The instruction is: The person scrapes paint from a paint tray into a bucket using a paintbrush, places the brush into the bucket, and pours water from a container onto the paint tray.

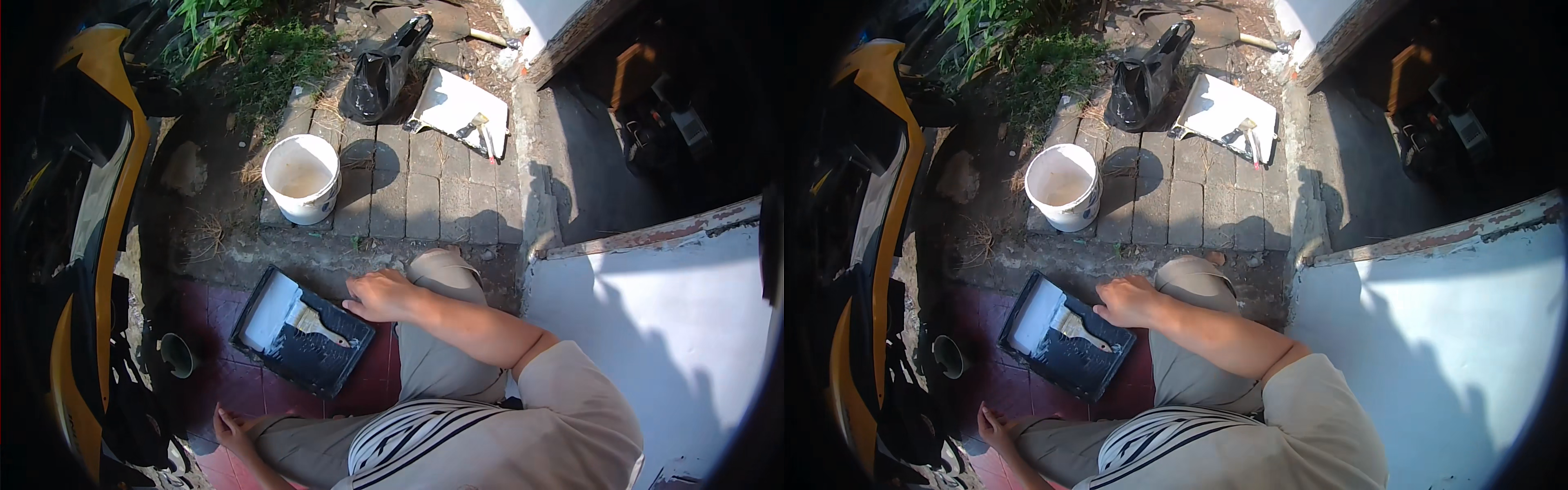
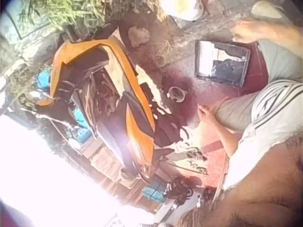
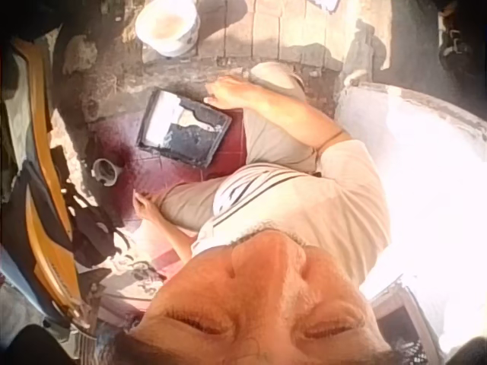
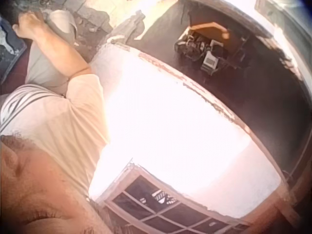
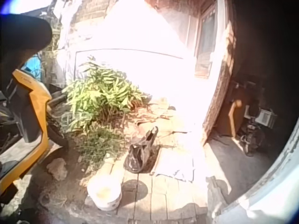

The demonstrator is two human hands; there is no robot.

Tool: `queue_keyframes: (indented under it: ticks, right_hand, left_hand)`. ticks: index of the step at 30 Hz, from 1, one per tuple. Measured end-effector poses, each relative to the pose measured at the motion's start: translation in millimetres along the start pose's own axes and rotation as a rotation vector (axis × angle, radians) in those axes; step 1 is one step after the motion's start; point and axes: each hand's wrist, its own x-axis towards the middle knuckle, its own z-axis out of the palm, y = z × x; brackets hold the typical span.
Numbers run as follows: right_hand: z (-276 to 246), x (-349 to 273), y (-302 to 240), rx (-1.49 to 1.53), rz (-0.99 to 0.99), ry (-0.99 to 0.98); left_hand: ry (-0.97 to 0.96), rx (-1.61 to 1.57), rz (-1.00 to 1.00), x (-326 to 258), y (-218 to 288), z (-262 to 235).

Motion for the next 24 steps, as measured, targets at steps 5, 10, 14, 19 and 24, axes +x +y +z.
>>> queue_keyframes:
  ticks: [5, 10, 14, 19, 24]
  right_hand:
    - [8.5, -27.4, -16.9, 0.020, 0.005, 0.054]
    - [10.2, -63.1, -39.4, 0.050, 0.009, 0.075]
    - [9.9, -79.9, -31.6, 0.103, -0.036, 0.220]
    - [3.6, -77.3, -25.1, 0.154, -0.049, 0.286]
    - [9.9, -71.0, -23.7, 0.162, -0.176, 0.299]
  left_hand:
    - [-0.078, -0.033, 0.027, 18.1, -2.3, 12.7]
    - [-0.157, -0.053, 0.067, 32.0, -9.8, 18.3]
    - [-0.183, -0.023, 0.068, 34.0, -5.0, 21.5]
    - [-0.117, 0.004, 0.044, 35.5, -17.6, 14.2]
    - [-0.123, 0.059, 0.034, 41.4, -19.6, 12.4]
